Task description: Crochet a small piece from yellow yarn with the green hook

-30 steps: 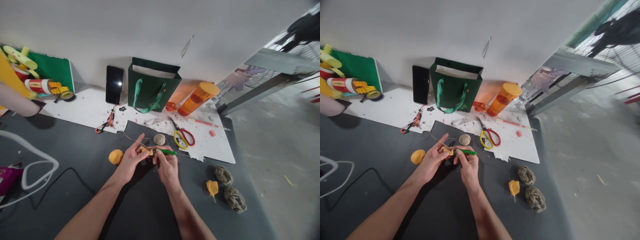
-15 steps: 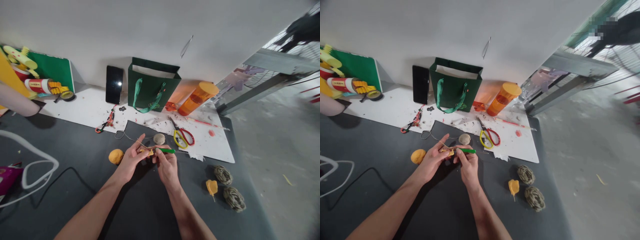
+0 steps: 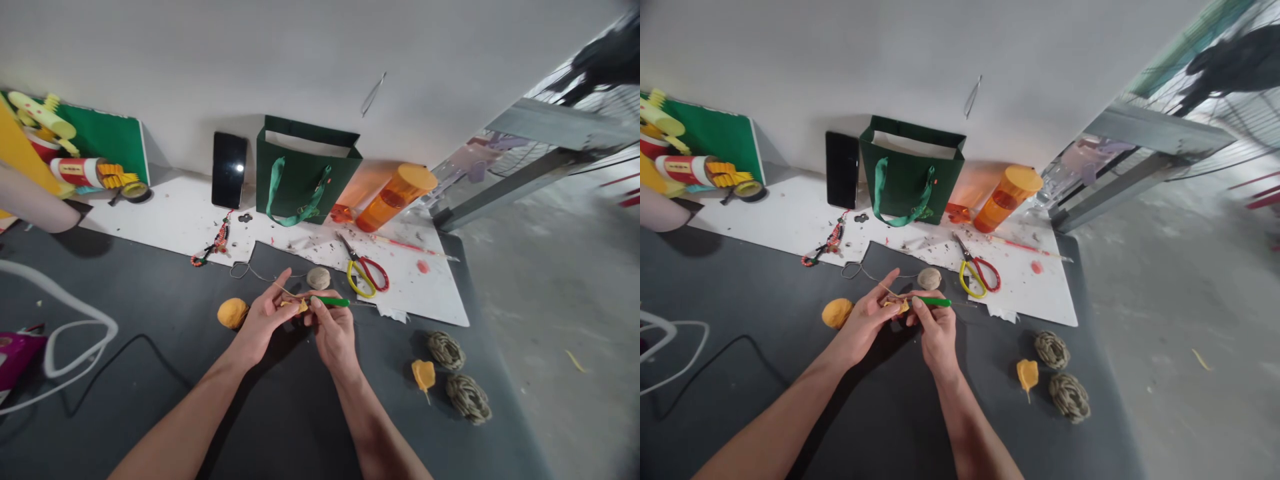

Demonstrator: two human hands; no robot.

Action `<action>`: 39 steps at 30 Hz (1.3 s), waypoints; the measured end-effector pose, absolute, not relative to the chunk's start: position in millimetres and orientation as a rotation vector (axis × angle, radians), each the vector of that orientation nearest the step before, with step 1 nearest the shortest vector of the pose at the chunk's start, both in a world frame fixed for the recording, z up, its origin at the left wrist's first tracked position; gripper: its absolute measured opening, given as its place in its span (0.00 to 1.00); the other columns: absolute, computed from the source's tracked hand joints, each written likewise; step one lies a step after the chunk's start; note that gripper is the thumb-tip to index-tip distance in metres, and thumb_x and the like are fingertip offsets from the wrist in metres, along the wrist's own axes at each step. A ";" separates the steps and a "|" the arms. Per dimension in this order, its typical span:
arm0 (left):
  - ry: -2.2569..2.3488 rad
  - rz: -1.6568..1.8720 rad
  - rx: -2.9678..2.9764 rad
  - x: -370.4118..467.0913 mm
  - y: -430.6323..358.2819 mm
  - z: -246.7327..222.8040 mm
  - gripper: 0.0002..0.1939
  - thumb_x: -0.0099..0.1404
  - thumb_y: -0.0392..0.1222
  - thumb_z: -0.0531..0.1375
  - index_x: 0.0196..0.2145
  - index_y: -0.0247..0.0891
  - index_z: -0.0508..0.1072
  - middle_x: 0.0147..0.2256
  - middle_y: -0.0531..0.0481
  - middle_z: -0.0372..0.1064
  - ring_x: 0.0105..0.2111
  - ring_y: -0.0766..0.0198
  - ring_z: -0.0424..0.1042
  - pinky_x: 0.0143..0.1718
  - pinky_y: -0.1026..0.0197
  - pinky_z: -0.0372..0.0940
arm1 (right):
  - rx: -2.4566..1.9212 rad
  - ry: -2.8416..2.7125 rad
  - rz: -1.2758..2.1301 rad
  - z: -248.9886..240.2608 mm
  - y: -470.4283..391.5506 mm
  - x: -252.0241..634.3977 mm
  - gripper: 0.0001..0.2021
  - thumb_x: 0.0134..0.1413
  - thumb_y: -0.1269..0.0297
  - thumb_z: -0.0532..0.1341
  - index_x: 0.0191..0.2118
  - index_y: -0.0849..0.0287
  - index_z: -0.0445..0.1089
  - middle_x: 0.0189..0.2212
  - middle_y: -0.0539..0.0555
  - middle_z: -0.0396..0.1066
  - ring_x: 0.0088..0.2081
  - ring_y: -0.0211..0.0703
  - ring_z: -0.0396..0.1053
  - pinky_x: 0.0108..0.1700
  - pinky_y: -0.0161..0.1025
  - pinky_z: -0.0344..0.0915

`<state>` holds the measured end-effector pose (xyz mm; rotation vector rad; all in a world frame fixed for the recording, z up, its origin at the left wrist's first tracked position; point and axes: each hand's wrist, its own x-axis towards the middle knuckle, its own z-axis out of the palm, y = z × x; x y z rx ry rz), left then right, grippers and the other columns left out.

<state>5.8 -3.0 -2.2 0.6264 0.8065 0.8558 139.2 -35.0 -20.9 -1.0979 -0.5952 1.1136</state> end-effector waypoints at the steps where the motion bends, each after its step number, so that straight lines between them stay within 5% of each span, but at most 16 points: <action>1: 0.810 0.858 0.632 5.6 -3.0 -1.9 0.45 0.56 0.45 0.74 0.69 0.41 0.64 0.33 0.54 0.71 0.37 0.63 0.69 0.43 0.59 0.61 | -1.100 -0.599 1.112 -20.7 -35.2 139.1 0.14 0.46 0.52 0.76 0.33 0.55 0.80 0.29 0.51 0.79 0.20 0.33 0.68 0.22 0.32 0.65; 6: 0.835 0.872 0.627 5.9 -3.5 -0.8 0.44 0.59 0.49 0.72 0.69 0.38 0.64 0.32 0.55 0.68 0.36 0.65 0.67 0.43 0.59 0.60 | -1.102 -0.622 1.097 -20.9 -36.1 138.8 0.13 0.48 0.52 0.75 0.33 0.55 0.80 0.27 0.51 0.79 0.20 0.33 0.67 0.23 0.33 0.66; 19: 0.785 0.870 0.665 8.6 -5.7 -4.6 0.48 0.54 0.42 0.75 0.69 0.40 0.64 0.30 0.57 0.71 0.33 0.66 0.69 0.41 0.60 0.61 | -1.256 -0.844 0.732 -20.8 -41.5 134.9 0.05 0.55 0.61 0.71 0.36 0.54 0.82 0.33 0.55 0.83 0.22 0.38 0.70 0.26 0.38 0.71; 39: 0.779 0.806 0.646 8.7 -5.6 -5.3 0.33 0.56 0.45 0.75 0.58 0.40 0.76 0.35 0.52 0.74 0.38 0.63 0.71 0.50 0.55 0.64 | -1.131 -0.542 1.122 -20.9 -34.4 138.2 0.14 0.44 0.52 0.77 0.32 0.55 0.79 0.27 0.49 0.78 0.20 0.34 0.67 0.24 0.34 0.66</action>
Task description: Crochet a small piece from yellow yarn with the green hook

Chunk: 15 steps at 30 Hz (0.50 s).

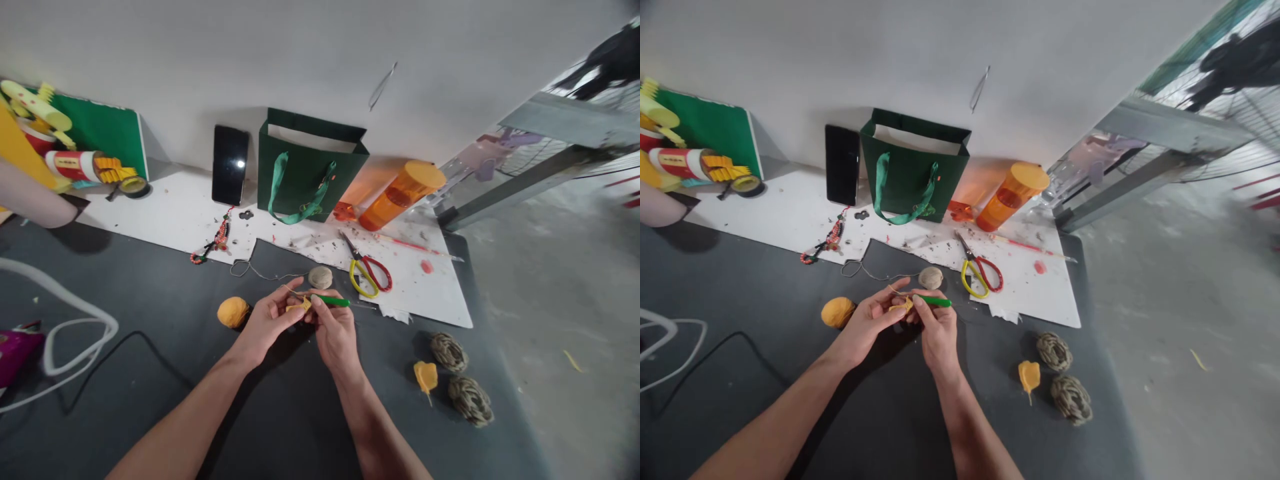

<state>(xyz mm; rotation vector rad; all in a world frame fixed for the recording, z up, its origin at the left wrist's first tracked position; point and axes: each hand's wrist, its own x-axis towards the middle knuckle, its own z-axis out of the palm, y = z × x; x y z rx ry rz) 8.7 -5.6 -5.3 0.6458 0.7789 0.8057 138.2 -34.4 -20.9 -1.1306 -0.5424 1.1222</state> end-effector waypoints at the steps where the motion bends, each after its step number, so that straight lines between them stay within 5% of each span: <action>1: 0.779 0.803 0.645 8.7 -5.7 -5.5 0.32 0.56 0.45 0.75 0.58 0.40 0.76 0.35 0.51 0.74 0.38 0.62 0.71 0.51 0.54 0.64 | -1.140 -0.549 1.124 -21.8 -34.4 138.2 0.14 0.45 0.52 0.76 0.32 0.55 0.79 0.27 0.49 0.78 0.21 0.34 0.67 0.25 0.34 0.67; 15: 0.812 0.794 0.615 7.8 -6.3 -9.1 0.31 0.56 0.45 0.74 0.57 0.39 0.78 0.42 0.45 0.80 0.40 0.61 0.74 0.48 0.56 0.65 | -1.177 -0.599 1.179 -24.5 -35.1 139.2 0.14 0.47 0.51 0.75 0.34 0.55 0.79 0.20 0.46 0.72 0.22 0.36 0.66 0.26 0.35 0.66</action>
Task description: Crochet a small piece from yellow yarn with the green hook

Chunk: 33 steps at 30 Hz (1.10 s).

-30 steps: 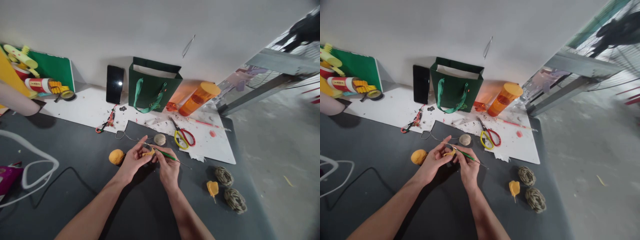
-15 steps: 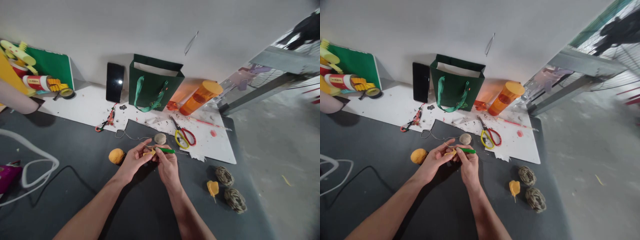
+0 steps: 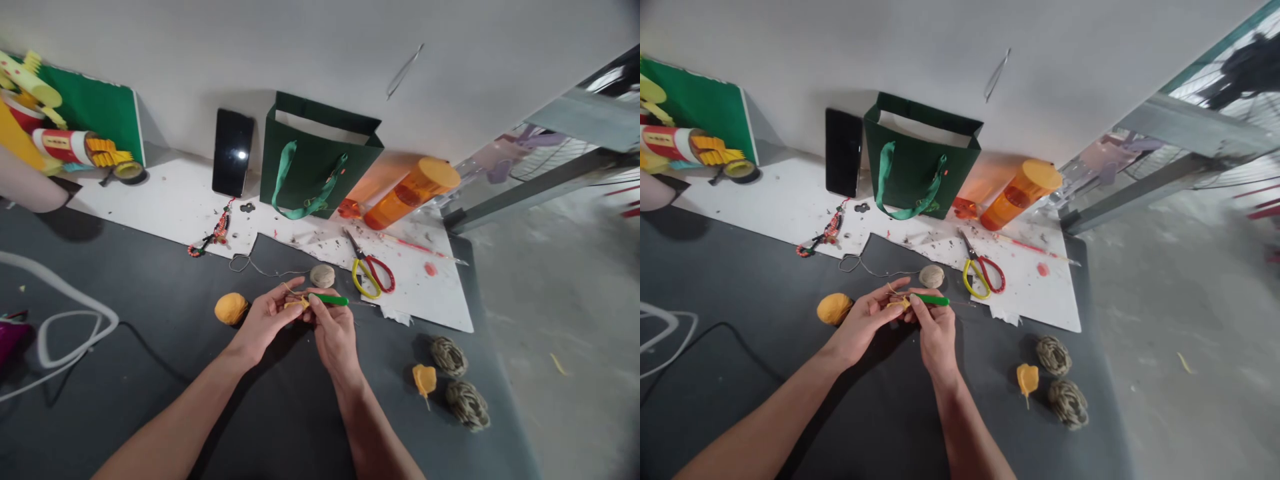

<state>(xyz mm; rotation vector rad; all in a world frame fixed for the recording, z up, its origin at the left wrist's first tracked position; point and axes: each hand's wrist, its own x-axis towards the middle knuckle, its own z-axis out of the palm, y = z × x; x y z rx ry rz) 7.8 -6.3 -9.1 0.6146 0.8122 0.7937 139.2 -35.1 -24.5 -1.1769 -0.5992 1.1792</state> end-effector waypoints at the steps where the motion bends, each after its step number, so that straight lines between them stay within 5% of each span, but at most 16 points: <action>1: 0.816 0.791 0.618 7.8 -6.1 -9.1 0.31 0.56 0.46 0.74 0.57 0.39 0.78 0.42 0.45 0.80 0.40 0.61 0.74 0.48 0.56 0.65 | -1.176 -0.594 1.183 -24.3 -35.1 139.2 0.14 0.47 0.51 0.75 0.34 0.54 0.79 0.20 0.46 0.73 0.21 0.36 0.66 0.26 0.35 0.66; 33: 0.791 0.805 0.630 8.5 -5.8 -12.1 0.31 0.56 0.46 0.74 0.57 0.38 0.78 0.41 0.45 0.80 0.37 0.63 0.73 0.47 0.56 0.64 | -1.166 -0.590 1.186 -24.4 -34.5 140.6 0.15 0.46 0.51 0.76 0.34 0.56 0.79 0.26 0.48 0.78 0.22 0.35 0.68 0.27 0.35 0.67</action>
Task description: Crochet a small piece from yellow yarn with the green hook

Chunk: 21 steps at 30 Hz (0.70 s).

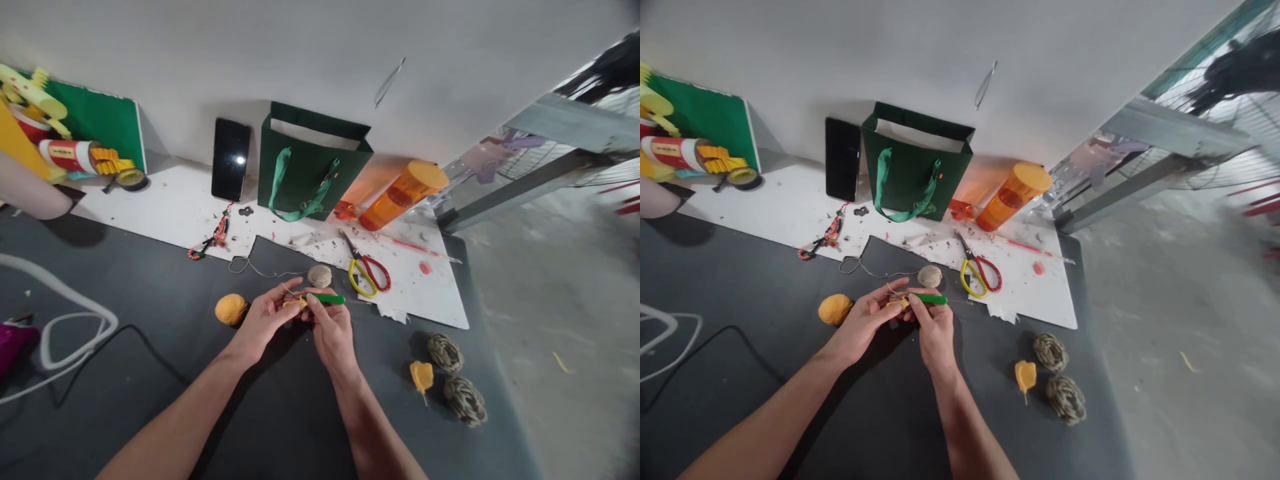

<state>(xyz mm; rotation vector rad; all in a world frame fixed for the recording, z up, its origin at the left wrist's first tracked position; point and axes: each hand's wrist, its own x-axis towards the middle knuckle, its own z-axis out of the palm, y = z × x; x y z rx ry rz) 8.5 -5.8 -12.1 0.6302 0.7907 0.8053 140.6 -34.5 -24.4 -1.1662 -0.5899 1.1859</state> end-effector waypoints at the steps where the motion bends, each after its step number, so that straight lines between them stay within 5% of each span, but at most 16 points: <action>1: 0.791 0.805 0.631 8.5 -5.6 -12.2 0.31 0.57 0.46 0.74 0.57 0.38 0.78 0.41 0.45 0.80 0.37 0.62 0.73 0.47 0.56 0.64 | -1.168 -0.592 1.185 -24.7 -34.5 140.6 0.15 0.46 0.51 0.75 0.34 0.56 0.79 0.25 0.48 0.77 0.22 0.35 0.68 0.27 0.35 0.67; 21: 0.781 0.815 0.593 9.5 -4.5 -11.1 0.32 0.53 0.46 0.76 0.55 0.38 0.79 0.39 0.47 0.80 0.37 0.64 0.73 0.47 0.57 0.65 | -1.168 -0.588 1.169 -24.6 -35.0 139.9 0.14 0.47 0.52 0.74 0.34 0.55 0.78 0.26 0.48 0.77 0.23 0.37 0.68 0.27 0.36 0.66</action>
